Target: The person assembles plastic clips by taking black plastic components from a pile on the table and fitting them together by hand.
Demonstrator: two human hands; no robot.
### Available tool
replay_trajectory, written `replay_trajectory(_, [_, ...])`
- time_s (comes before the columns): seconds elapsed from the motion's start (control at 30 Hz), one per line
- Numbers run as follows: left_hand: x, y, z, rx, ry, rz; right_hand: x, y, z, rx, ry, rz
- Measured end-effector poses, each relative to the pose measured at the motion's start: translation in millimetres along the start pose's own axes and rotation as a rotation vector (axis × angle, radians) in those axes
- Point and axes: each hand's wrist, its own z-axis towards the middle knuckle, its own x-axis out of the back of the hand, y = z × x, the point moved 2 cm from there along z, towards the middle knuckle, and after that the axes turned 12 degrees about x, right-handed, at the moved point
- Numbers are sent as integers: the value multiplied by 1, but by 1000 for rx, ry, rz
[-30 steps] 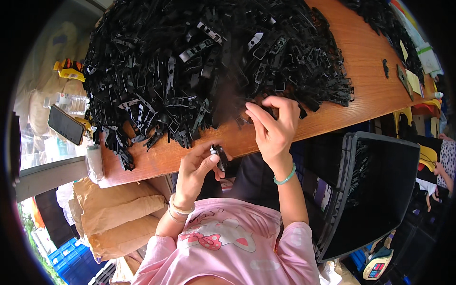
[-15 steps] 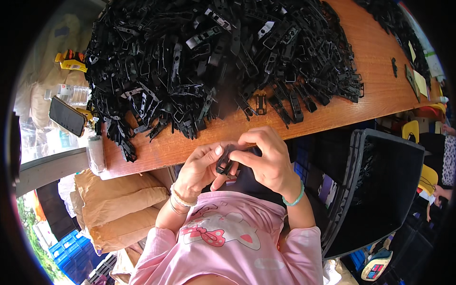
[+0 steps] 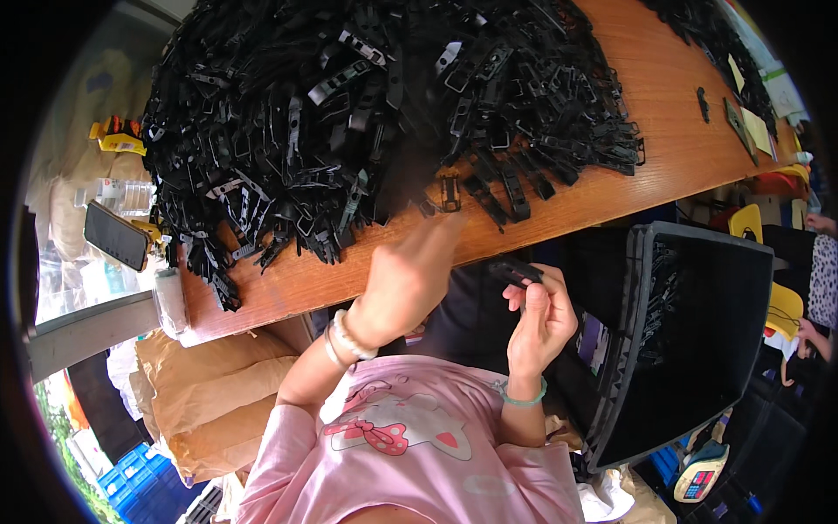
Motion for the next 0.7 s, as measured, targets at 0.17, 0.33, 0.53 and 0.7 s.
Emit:
replay_trajectory(0.17, [-24, 16, 24, -39, -143, 547, 15, 12, -1, -23, 37, -62])
replay_trajectory(0.33, [-25, 11, 16, -24, -137, 267, 18, 20, -1, -89, 3, 17])
replay_trajectory(0.53, [11, 7, -8, 282, -56, -452, 24, 15, 0, -48, -112, 178])
replay_trajectory(0.7, [26, -7, -17, 842, -576, -1129, 4, -3, 8, -128, -295, 61])
